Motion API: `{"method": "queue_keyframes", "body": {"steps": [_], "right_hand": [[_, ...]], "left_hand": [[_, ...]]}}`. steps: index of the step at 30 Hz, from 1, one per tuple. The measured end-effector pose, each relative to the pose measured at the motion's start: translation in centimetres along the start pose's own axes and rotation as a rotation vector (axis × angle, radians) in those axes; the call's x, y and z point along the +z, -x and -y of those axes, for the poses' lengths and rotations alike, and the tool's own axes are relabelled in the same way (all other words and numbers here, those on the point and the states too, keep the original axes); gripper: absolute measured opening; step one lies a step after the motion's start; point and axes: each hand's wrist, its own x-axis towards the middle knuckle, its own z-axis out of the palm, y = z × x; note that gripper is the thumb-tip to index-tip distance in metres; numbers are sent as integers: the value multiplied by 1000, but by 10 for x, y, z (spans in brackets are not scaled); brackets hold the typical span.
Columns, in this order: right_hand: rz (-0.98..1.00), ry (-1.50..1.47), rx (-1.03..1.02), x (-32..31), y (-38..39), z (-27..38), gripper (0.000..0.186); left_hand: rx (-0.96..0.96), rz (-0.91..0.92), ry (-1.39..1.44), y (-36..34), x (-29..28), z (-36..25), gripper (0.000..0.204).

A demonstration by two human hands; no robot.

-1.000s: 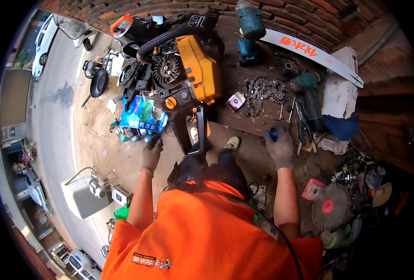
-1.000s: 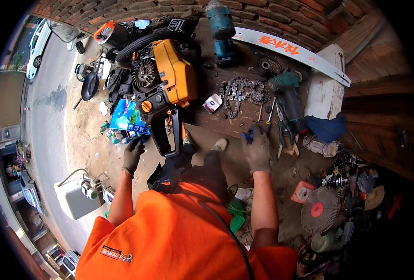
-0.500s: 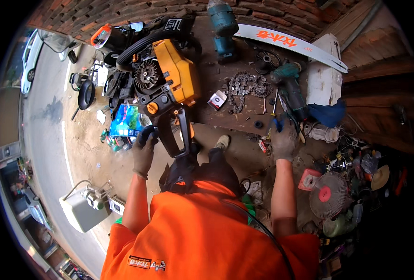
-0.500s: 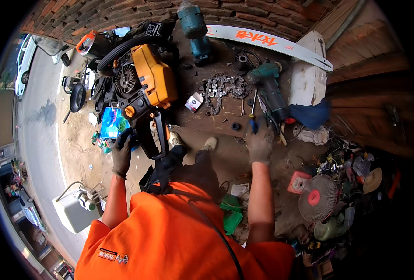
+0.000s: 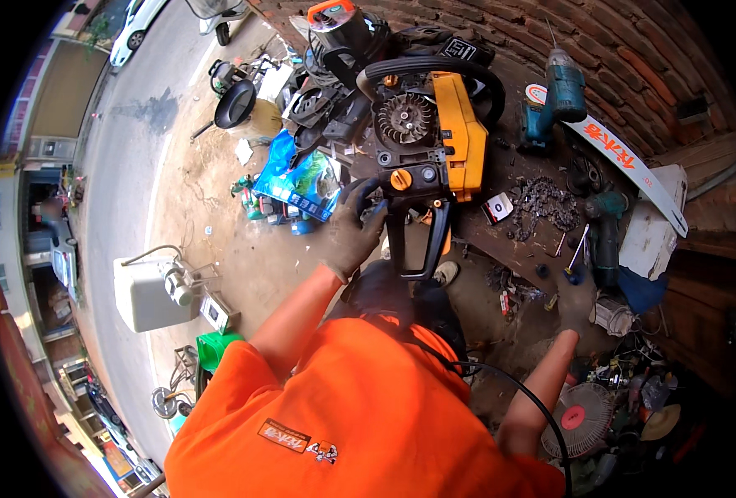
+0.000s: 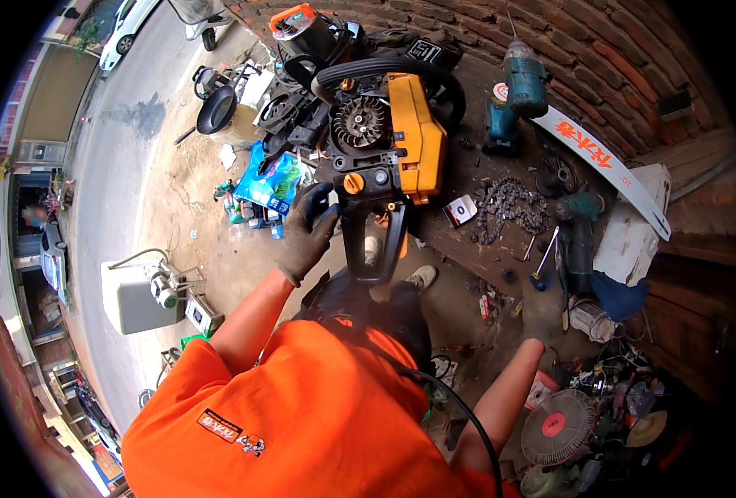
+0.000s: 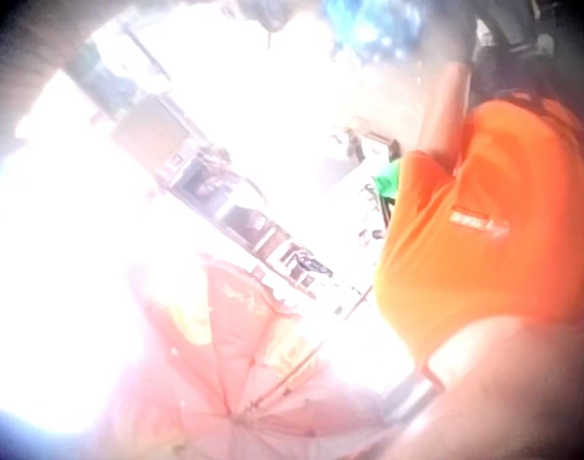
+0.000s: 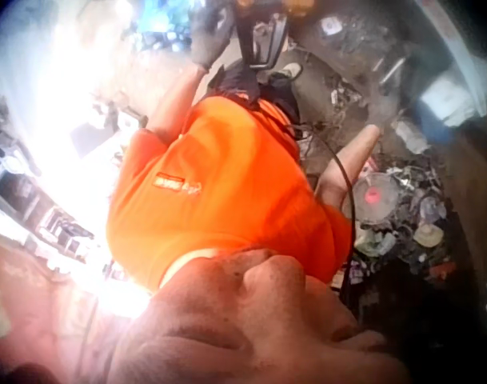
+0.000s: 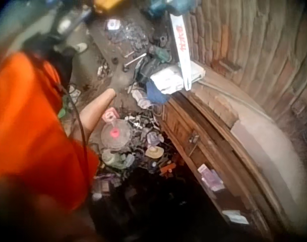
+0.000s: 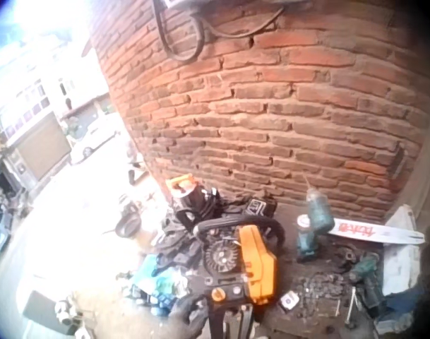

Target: The person uses a cordless drill and a screwdriver to remove and reattach screws on the housing of a yellow chainsaw. They repeatedly loosen and tighten fasteners on the engine cover while standing in a cluttered workshop.

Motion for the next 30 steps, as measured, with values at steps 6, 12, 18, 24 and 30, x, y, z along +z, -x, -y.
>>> {"method": "queue_keyframes", "body": {"steps": [6, 12, 18, 24, 30], "right_hand": [[158, -820, -68, -25, 46, 27, 26], [370, -634, 78, -2, 86, 171, 41], [279, 286, -611, 9, 78, 241, 46], [472, 333, -378, 2, 70, 293, 39], [453, 435, -524, -4, 59, 305, 33]], "left_hand": [[407, 160, -173, -52, 1, -33, 57], [370, 228, -147, -73, 36, -12, 61], [330, 257, -97, -83, 34, -1, 63], [344, 221, -44, -83, 38, 5, 61], [348, 188, 20, -83, 40, 7, 54]]}}
